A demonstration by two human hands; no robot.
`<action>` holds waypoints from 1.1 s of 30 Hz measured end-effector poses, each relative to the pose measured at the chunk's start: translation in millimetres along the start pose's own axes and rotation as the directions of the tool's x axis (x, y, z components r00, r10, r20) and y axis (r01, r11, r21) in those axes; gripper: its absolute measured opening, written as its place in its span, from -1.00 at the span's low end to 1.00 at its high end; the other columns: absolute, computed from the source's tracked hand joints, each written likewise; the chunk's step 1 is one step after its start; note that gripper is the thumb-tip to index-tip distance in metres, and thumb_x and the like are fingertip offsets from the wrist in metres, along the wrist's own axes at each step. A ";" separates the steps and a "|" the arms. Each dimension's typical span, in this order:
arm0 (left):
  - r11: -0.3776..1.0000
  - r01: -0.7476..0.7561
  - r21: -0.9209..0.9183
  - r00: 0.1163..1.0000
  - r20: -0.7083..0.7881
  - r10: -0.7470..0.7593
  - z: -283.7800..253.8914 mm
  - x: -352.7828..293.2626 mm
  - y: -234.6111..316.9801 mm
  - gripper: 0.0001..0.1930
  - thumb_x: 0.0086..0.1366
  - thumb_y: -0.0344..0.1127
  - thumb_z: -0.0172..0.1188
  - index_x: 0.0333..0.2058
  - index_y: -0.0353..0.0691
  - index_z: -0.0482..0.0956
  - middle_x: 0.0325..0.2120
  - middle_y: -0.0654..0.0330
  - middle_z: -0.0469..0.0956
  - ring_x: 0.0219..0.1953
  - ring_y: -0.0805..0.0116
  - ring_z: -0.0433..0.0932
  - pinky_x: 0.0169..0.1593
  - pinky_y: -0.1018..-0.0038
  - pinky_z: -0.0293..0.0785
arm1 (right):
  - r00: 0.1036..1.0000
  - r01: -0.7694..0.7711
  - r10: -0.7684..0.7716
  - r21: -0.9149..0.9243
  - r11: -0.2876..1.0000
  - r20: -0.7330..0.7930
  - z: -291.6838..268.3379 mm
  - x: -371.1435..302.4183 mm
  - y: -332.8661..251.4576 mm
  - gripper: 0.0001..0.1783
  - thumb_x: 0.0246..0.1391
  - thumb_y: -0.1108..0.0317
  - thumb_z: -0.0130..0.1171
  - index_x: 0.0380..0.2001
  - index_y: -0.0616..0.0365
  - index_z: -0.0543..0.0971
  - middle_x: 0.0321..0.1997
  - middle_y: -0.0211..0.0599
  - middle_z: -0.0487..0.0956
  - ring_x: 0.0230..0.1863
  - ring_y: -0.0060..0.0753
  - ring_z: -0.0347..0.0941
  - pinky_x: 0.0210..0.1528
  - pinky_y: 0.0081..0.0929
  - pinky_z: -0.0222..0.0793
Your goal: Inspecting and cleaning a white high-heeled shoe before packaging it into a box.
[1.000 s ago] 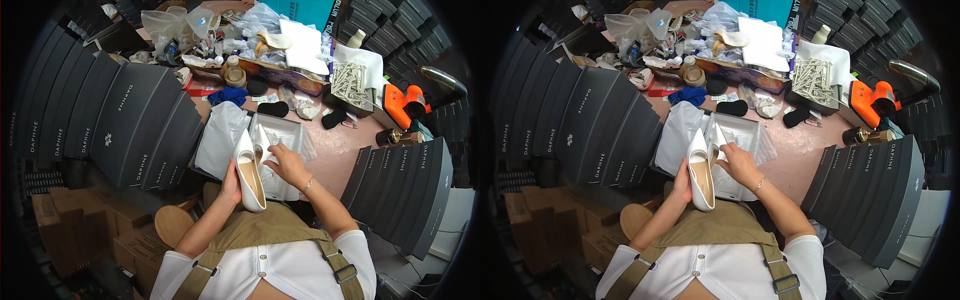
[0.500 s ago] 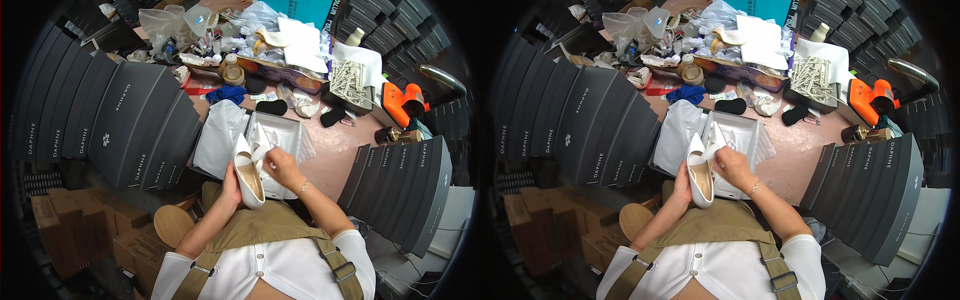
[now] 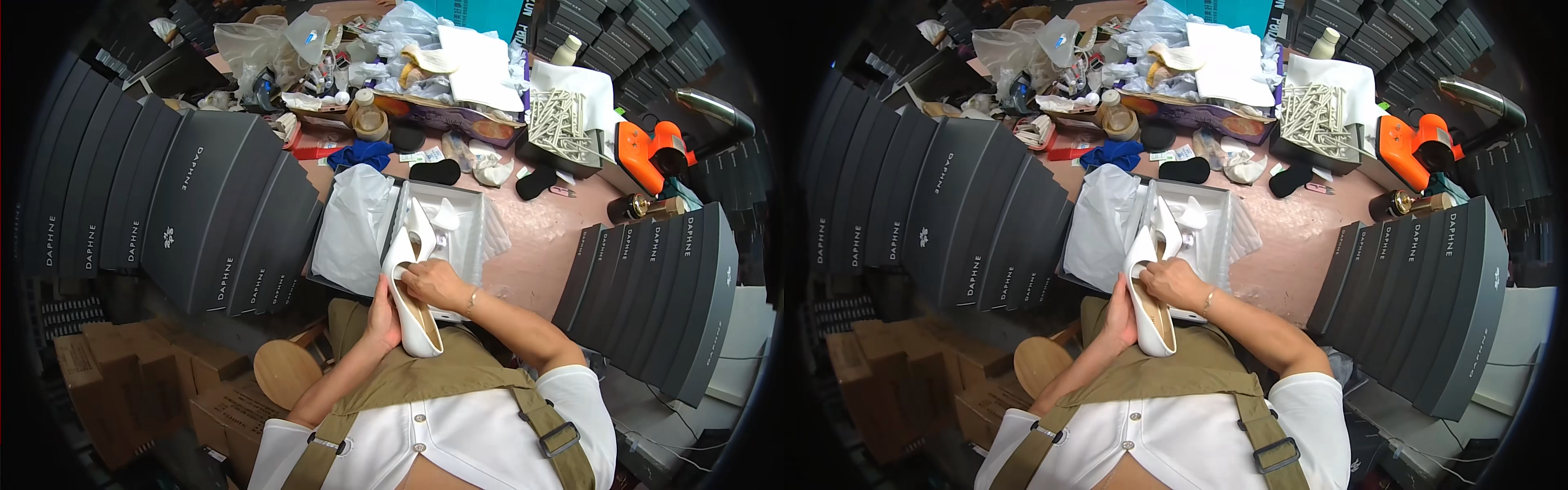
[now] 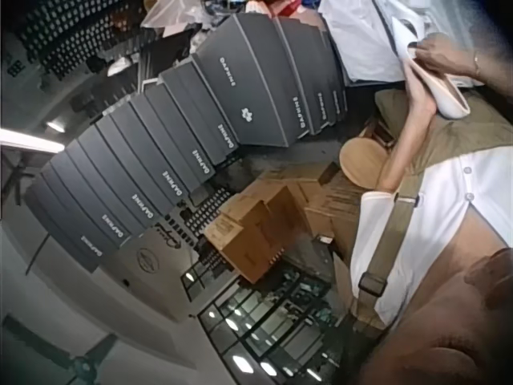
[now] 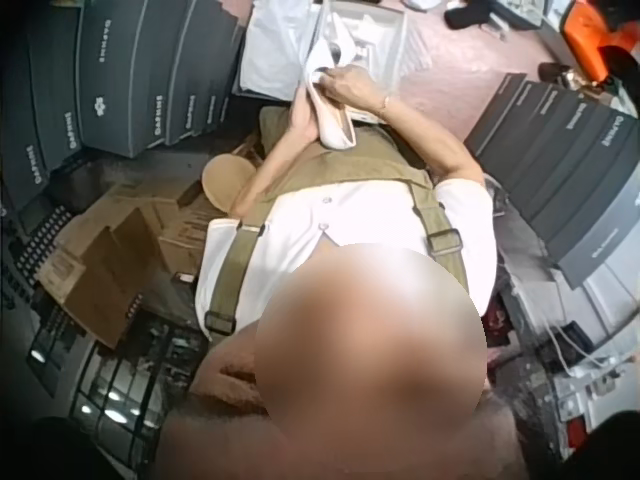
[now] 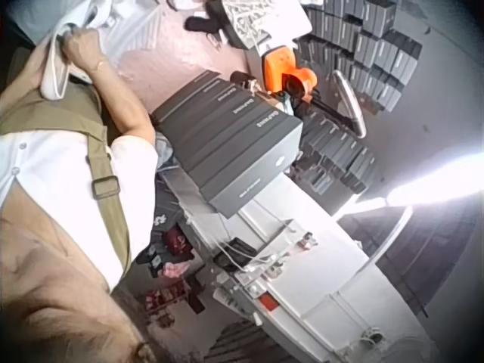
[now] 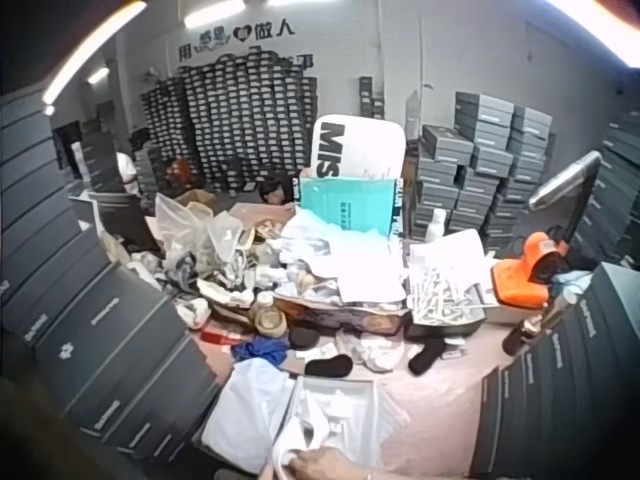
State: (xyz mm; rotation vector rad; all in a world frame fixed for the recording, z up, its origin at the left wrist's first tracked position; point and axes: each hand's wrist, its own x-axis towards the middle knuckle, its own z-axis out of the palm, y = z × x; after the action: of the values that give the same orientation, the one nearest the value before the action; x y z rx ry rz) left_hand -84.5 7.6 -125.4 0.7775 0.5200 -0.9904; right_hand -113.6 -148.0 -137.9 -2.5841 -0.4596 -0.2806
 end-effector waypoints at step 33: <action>0.910 -0.162 0.381 0.983 -0.021 0.183 -25.9 26.5 64.4 -0.45 0.31 0.19 -0.04 -0.03 -0.21 0.34 -0.29 0.08 0.45 -0.22 0.27 0.48 -0.12 0.31 0.48 | 0.870 -0.490 0.285 0.646 0.585 0.402 22.8 40.4 -47.9 -0.33 0.29 -0.11 -0.39 -0.29 0.37 0.42 -0.21 0.11 0.45 -0.06 0.08 0.33 0.13 -0.25 0.15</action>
State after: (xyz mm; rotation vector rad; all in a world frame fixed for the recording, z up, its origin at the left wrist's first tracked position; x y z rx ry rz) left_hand -16.4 34.3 -138.5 1.1799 0.3018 -0.9157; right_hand -91.6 -86.4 -125.3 -1.8257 -0.0298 0.3548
